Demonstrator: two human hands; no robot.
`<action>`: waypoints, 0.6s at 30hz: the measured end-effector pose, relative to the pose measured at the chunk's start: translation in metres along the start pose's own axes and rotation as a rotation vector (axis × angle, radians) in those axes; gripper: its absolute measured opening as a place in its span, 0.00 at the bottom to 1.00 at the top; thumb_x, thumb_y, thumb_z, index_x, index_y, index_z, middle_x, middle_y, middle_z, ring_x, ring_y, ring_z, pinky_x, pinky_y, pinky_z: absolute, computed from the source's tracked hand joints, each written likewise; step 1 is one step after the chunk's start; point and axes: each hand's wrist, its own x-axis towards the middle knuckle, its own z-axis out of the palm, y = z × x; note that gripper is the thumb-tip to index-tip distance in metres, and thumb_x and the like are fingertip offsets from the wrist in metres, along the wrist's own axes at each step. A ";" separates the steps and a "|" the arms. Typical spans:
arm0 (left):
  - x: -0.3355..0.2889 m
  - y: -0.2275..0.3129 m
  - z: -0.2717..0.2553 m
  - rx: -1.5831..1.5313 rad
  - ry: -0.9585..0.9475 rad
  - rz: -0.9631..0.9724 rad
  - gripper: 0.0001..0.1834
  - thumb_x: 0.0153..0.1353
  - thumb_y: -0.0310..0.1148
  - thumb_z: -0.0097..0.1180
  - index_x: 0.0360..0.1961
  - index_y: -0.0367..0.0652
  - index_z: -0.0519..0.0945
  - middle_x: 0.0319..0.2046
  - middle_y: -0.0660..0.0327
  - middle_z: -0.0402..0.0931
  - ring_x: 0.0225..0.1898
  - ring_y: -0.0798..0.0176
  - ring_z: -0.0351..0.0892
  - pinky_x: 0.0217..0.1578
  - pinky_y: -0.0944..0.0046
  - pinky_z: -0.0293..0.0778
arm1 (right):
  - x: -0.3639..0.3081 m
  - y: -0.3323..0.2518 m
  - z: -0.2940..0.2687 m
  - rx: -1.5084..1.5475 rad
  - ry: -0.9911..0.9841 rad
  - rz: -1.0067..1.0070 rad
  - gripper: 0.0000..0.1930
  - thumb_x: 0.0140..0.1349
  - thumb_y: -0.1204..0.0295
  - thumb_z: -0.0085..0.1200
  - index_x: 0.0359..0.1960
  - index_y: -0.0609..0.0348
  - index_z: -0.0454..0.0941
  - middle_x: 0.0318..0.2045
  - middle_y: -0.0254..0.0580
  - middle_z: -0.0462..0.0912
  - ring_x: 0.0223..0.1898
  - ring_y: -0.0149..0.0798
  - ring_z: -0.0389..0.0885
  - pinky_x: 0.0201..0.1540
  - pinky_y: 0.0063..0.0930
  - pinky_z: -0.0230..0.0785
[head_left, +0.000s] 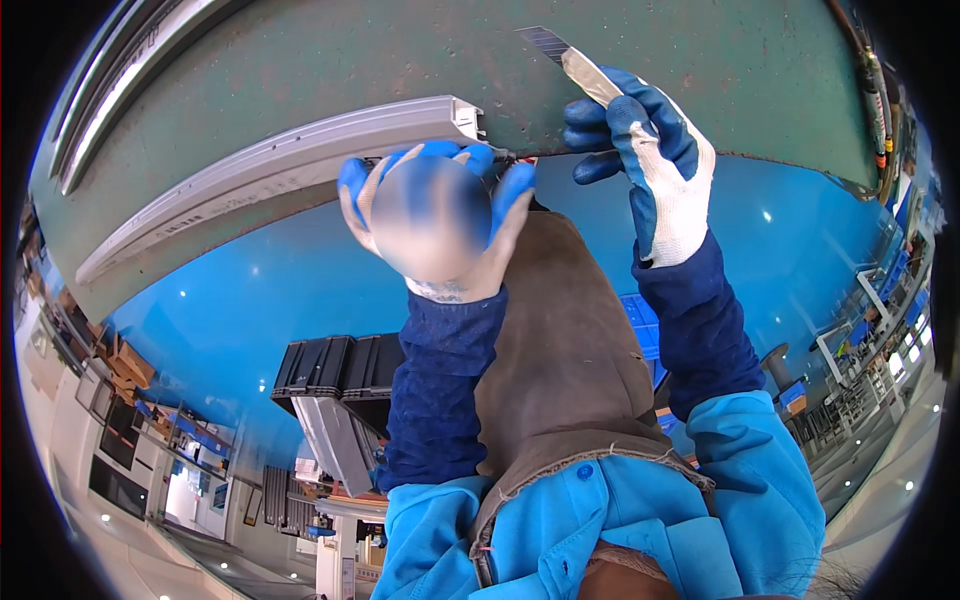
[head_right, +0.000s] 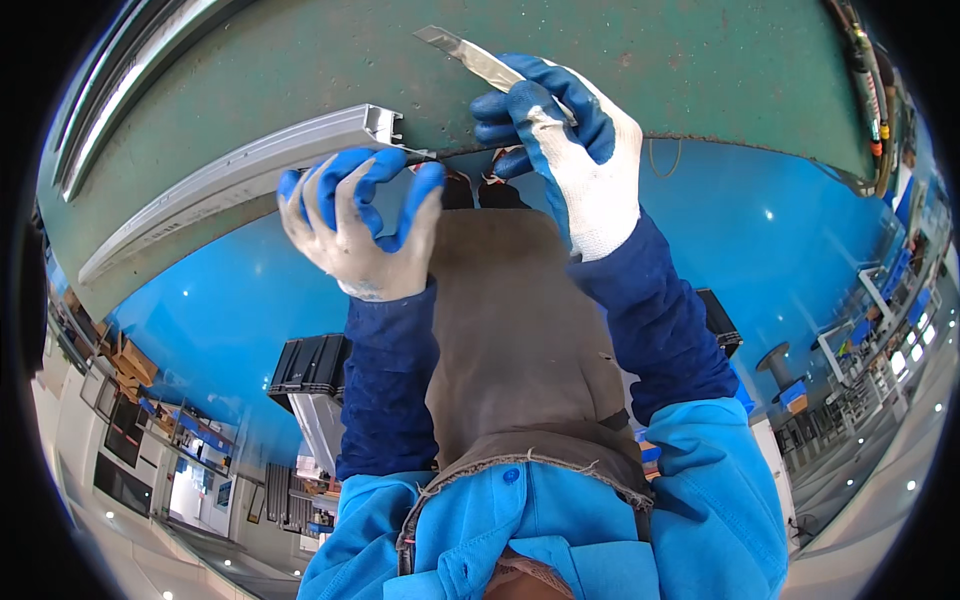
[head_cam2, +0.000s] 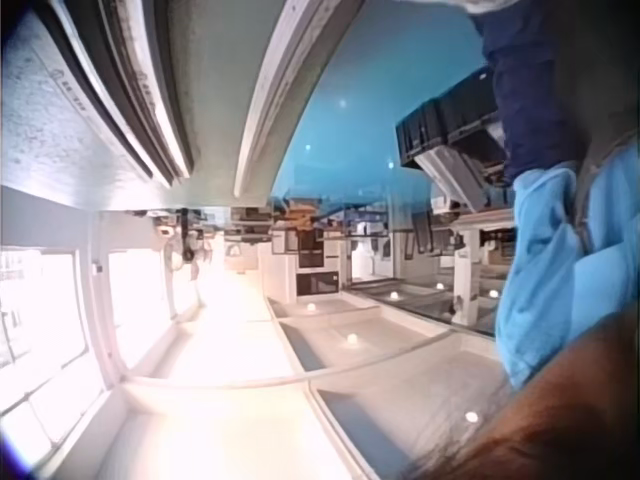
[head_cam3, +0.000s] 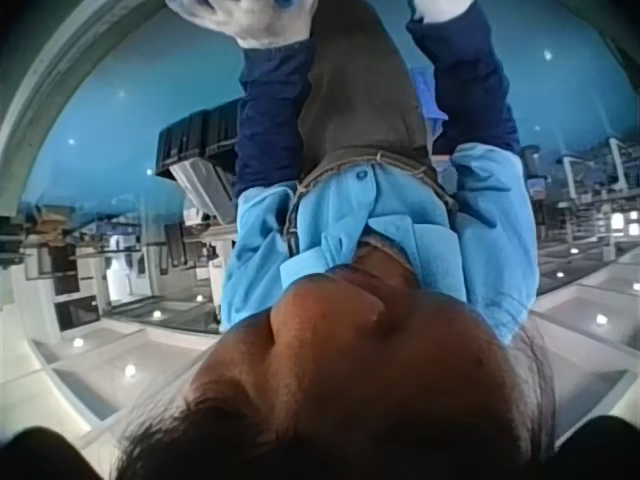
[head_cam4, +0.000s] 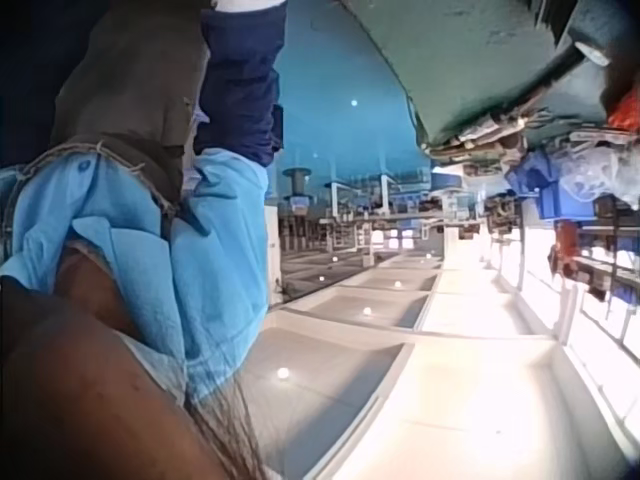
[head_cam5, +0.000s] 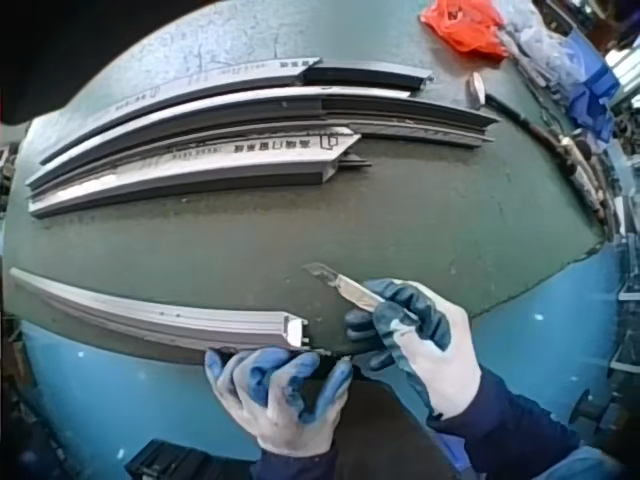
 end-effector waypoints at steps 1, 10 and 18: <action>-0.002 0.004 0.003 0.005 0.027 -0.023 0.23 0.36 0.57 0.72 0.30 0.63 0.78 0.38 0.65 0.71 0.46 0.50 0.70 0.59 0.29 0.53 | 0.001 -0.004 0.003 -0.026 -0.046 -0.012 0.18 0.64 0.67 0.53 0.51 0.67 0.74 0.32 0.49 0.84 0.28 0.34 0.83 0.26 0.20 0.74; -0.012 0.015 0.019 -0.014 0.133 -0.176 0.23 0.33 0.52 0.74 0.30 0.61 0.78 0.40 0.65 0.70 0.46 0.50 0.69 0.60 0.27 0.53 | 0.012 -0.030 0.031 -0.245 -0.266 -0.234 0.19 0.64 0.67 0.53 0.53 0.65 0.72 0.34 0.49 0.83 0.32 0.34 0.83 0.31 0.17 0.74; -0.032 0.019 0.034 0.161 0.163 -0.251 0.24 0.29 0.45 0.76 0.30 0.57 0.78 0.44 0.61 0.72 0.49 0.49 0.70 0.59 0.28 0.56 | 0.055 -0.015 0.104 -0.738 -0.598 -0.755 0.19 0.61 0.68 0.54 0.53 0.60 0.72 0.34 0.44 0.82 0.29 0.35 0.82 0.29 0.18 0.73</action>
